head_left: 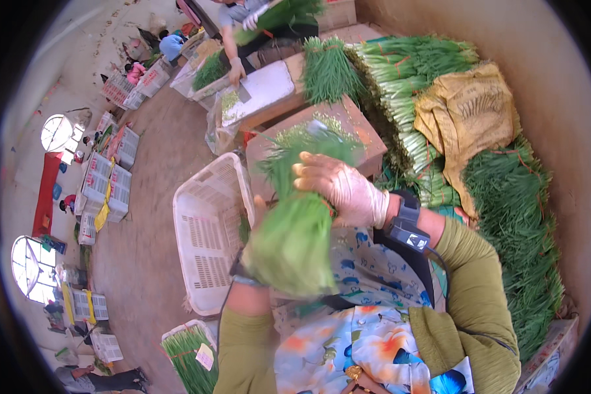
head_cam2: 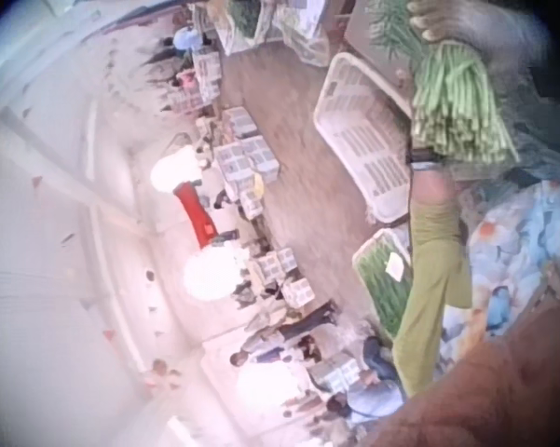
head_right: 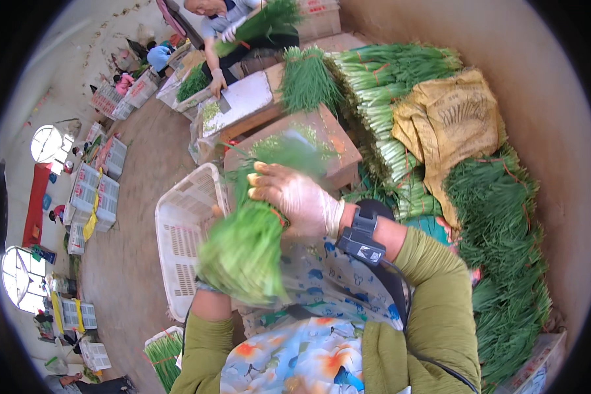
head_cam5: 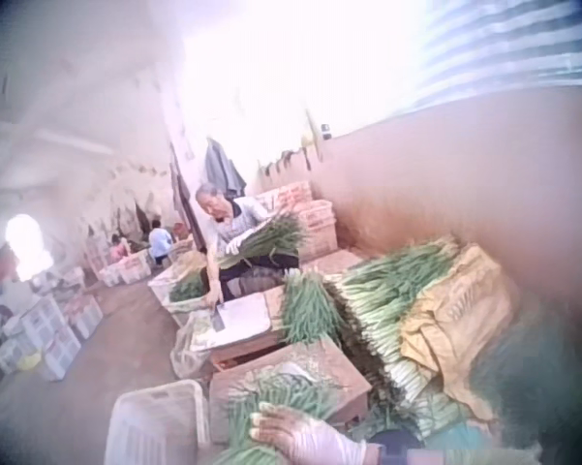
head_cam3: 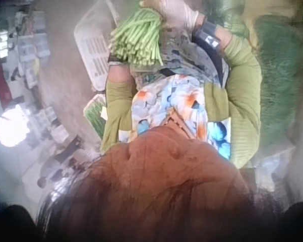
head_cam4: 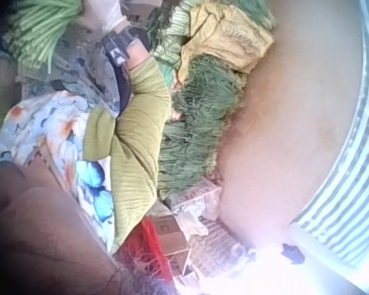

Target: The person trims the ends of green vegetable bundles using a knife on a cutting board, then places the trimmed bundles into a white plastic basket. The person repeats this process for multiple bundles, occasionally adjusting the pile of vegetables.

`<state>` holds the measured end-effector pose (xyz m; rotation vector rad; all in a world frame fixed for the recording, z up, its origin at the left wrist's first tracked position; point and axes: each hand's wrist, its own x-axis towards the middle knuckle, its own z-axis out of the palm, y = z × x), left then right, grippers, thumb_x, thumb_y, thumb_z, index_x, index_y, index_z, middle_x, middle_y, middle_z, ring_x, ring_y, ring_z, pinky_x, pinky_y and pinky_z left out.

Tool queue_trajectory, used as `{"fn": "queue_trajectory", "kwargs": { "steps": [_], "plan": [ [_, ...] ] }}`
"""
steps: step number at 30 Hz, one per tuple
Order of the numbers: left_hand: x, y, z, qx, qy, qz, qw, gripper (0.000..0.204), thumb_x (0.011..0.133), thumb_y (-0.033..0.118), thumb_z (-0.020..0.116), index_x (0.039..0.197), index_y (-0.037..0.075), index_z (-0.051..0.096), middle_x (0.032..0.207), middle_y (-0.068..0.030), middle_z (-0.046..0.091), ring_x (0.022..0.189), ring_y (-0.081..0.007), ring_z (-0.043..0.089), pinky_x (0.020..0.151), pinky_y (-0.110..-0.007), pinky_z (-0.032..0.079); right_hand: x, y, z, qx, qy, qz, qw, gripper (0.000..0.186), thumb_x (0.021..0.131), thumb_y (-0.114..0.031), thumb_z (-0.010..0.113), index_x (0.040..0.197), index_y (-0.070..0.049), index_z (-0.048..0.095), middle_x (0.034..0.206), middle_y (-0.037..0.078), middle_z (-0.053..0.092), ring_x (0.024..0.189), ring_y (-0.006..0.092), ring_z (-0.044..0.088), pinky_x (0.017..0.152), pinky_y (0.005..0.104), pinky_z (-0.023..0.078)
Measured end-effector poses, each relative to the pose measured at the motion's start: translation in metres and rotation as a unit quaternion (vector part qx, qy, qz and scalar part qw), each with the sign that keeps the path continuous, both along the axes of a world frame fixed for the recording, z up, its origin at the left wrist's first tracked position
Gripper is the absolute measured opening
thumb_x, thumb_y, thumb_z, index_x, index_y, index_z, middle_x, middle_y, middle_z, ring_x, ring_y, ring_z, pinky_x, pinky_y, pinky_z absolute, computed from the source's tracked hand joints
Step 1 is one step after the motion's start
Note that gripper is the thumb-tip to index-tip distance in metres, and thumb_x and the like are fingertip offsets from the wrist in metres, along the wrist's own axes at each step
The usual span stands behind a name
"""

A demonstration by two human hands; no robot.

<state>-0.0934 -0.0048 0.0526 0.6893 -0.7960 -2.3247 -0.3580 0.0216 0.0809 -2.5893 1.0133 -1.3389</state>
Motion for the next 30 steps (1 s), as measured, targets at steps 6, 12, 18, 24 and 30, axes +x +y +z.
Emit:
{"fn": "queue_trajectory", "kwargs": {
  "steps": [6, 12, 18, 24, 30],
  "plan": [
    [0.032, -0.020, 0.032, -0.259, -0.236, 0.175, 0.920, 0.075, 0.088, 0.031, 0.077, 0.151, 0.013, 0.041, 0.125, -0.0078, 0.062, 0.114, -0.0228, 0.060, 0.099, -0.036, 0.050, 0.013, -0.006, -0.008, 0.336, -0.353, -0.008, 0.873, 0.075, 0.070, -0.034, 0.091, 0.125, 0.003, 0.053, 0.109, 0.018, 0.068, 0.105, 0.0278, 0.066, 0.094, 0.0360, 0.050],
    [-0.041, 0.000, 0.015, -0.288, -0.090, 0.186, 0.935, 0.079, 0.075, 0.023, 0.089, 0.141, 0.006, 0.051, 0.127, -0.0063, 0.062, 0.114, -0.0215, 0.060, 0.102, -0.034, 0.048, 0.056, 0.006, -0.006, 0.307, -0.158, -0.132, 0.929, 0.074, 0.072, -0.033, 0.087, 0.126, 0.004, 0.051, 0.112, 0.026, 0.064, 0.103, 0.0408, 0.065, 0.092, 0.0446, 0.051],
    [-0.027, -0.020, 0.022, -0.442, -0.131, 0.261, 0.848, 0.069, 0.075, 0.014, 0.089, 0.135, 0.004, 0.057, 0.124, -0.0055, 0.065, 0.113, -0.0193, 0.061, 0.099, -0.036, 0.051, -0.027, -0.010, -0.024, 0.258, 0.015, -0.026, 0.966, 0.067, 0.086, -0.022, 0.078, 0.141, 0.003, 0.050, 0.118, 0.022, 0.066, 0.104, 0.0327, 0.066, 0.092, 0.0377, 0.053],
    [0.003, -0.070, 0.044, -0.344, -0.149, 0.235, 0.897, 0.070, 0.072, 0.001, 0.087, 0.134, 0.003, 0.054, 0.125, -0.0076, 0.065, 0.111, -0.0207, 0.064, 0.096, -0.035, 0.053, -0.115, -0.051, -0.100, 0.444, -0.218, -0.191, 0.848, 0.047, 0.093, -0.022, 0.073, 0.131, 0.003, 0.060, 0.121, 0.016, 0.069, 0.108, 0.0234, 0.068, 0.094, 0.0336, 0.053],
    [0.036, -0.161, 0.052, -0.675, -0.463, 0.256, 0.514, 0.078, 0.073, 0.018, 0.090, 0.137, 0.006, 0.046, 0.118, -0.0118, 0.068, 0.106, -0.0274, 0.068, 0.091, -0.038, 0.054, -0.122, -0.097, -0.150, 0.459, -0.164, -0.204, 0.849, 0.042, 0.093, -0.023, 0.069, 0.125, 0.003, 0.064, 0.114, 0.019, 0.072, 0.107, 0.0267, 0.069, 0.093, 0.0347, 0.053]
  ]
}}
